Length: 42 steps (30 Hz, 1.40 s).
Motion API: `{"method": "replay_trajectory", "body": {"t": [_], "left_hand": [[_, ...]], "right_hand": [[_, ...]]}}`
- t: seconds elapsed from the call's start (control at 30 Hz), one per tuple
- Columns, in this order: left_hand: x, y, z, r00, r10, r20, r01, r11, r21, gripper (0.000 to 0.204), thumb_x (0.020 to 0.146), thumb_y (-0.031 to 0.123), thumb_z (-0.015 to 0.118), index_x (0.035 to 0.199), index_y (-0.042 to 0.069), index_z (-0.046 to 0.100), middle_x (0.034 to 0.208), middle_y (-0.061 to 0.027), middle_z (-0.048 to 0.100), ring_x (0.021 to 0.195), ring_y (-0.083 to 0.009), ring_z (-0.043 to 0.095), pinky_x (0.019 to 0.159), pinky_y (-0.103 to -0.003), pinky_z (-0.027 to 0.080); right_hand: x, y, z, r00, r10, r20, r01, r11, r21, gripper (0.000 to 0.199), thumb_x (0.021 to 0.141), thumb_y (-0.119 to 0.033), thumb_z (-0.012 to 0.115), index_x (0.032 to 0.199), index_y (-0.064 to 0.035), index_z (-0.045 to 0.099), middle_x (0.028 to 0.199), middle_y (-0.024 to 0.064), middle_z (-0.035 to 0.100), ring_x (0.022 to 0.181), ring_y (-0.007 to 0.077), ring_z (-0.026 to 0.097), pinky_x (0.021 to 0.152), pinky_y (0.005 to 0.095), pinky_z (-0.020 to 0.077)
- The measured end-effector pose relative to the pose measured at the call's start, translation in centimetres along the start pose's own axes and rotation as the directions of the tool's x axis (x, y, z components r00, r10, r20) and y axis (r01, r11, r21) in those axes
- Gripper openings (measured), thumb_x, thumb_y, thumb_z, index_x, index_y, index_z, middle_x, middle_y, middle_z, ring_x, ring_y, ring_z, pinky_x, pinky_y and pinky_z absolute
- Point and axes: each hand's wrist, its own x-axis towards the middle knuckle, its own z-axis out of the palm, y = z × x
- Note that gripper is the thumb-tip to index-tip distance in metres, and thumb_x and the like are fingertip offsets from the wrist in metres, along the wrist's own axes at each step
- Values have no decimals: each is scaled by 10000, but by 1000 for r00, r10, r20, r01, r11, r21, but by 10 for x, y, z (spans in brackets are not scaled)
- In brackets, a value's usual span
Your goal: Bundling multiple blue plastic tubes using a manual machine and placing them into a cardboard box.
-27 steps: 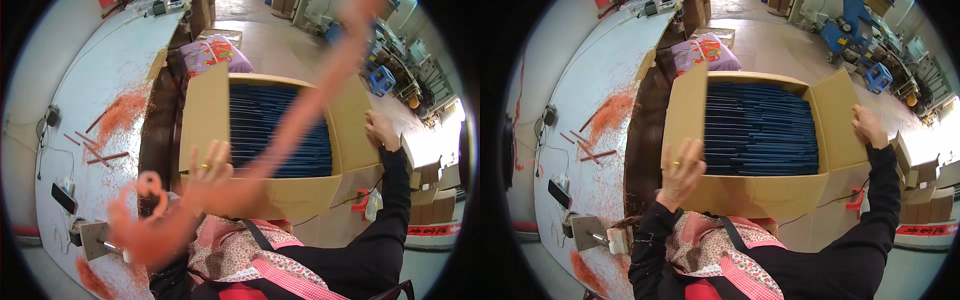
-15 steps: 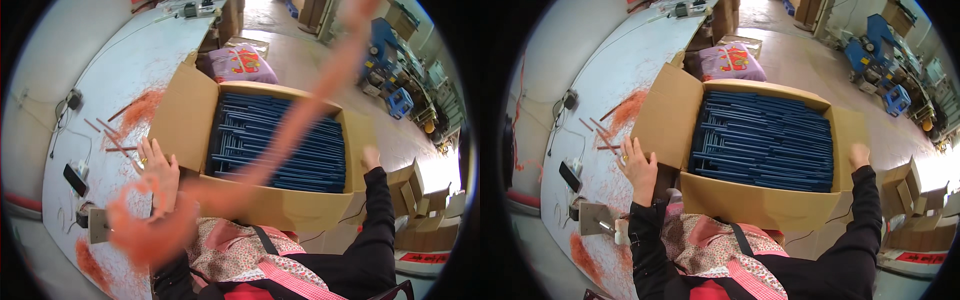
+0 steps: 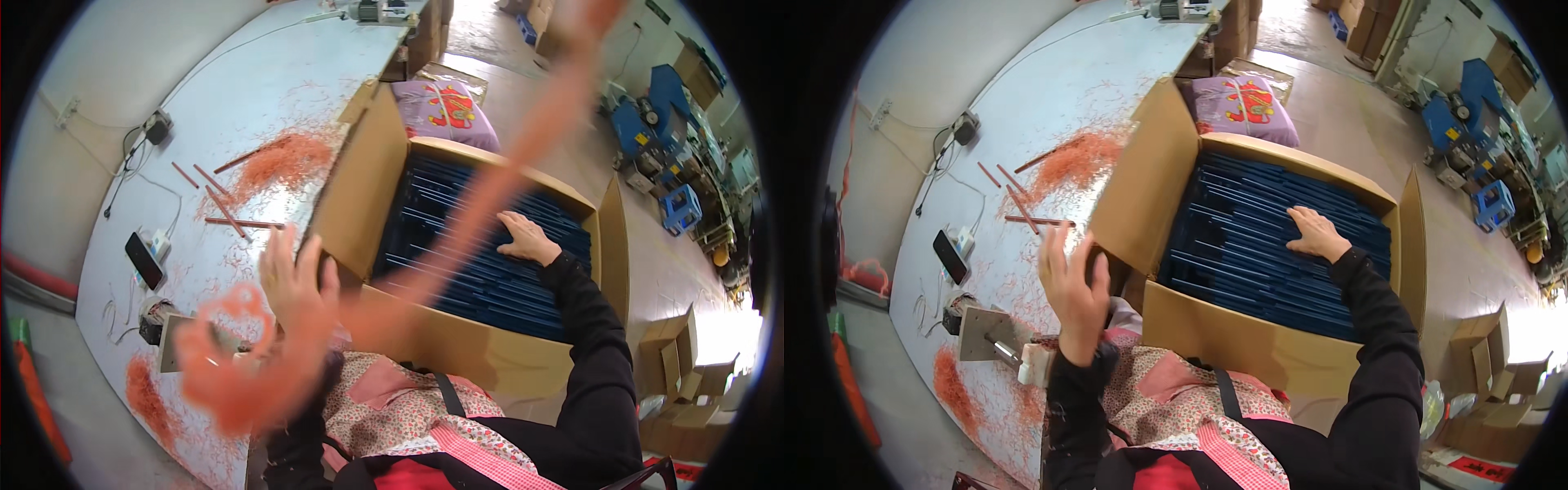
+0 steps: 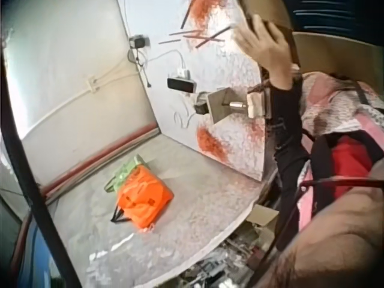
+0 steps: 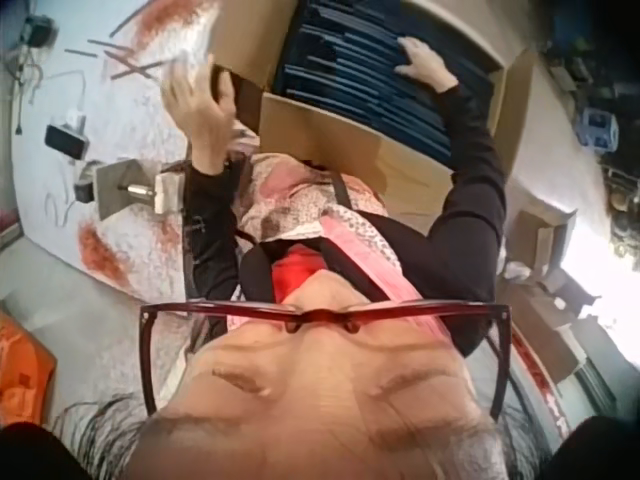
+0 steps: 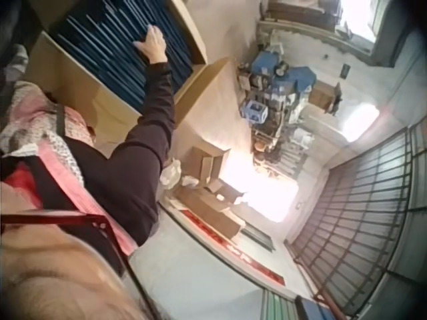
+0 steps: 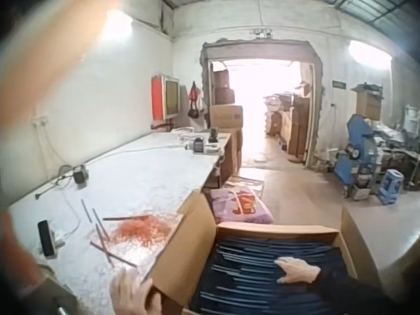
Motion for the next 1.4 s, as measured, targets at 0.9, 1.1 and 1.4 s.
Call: {"method": "replay_trajectory", "body": {"t": [0.9,1.1,1.4], "left_hand": [[-134,1,123,594,-295,748,593,790,-159,1086,635,347,846,1459,85,189,1069,-227,647,994,-393,625,852,-434,493],[-130,6,138,643,-242,727,550,806,-218,1015,640,297,845,1426,66,246,1070,-235,643,1012,-396,616,855,-441,489],[-135,44,151,784,-217,582,497,781,-378,991,650,250,841,1386,-27,239,1014,-269,624,943,-438,605,808,-467,483]], "right_hand": [[-221,-38,81,953,-56,-299,27,995,-100,615,584,-248,825,1105,-93,539,1388,112,442,1269,352,422,1048,459,358],[-217,-20,82,948,-72,-310,54,996,-65,588,567,-221,829,1063,-89,542,1354,112,472,1233,344,450,1031,457,375],[-214,23,61,948,-78,-308,60,996,-69,722,541,-132,832,1181,-106,499,1377,107,452,1256,343,438,1037,446,372]]}}
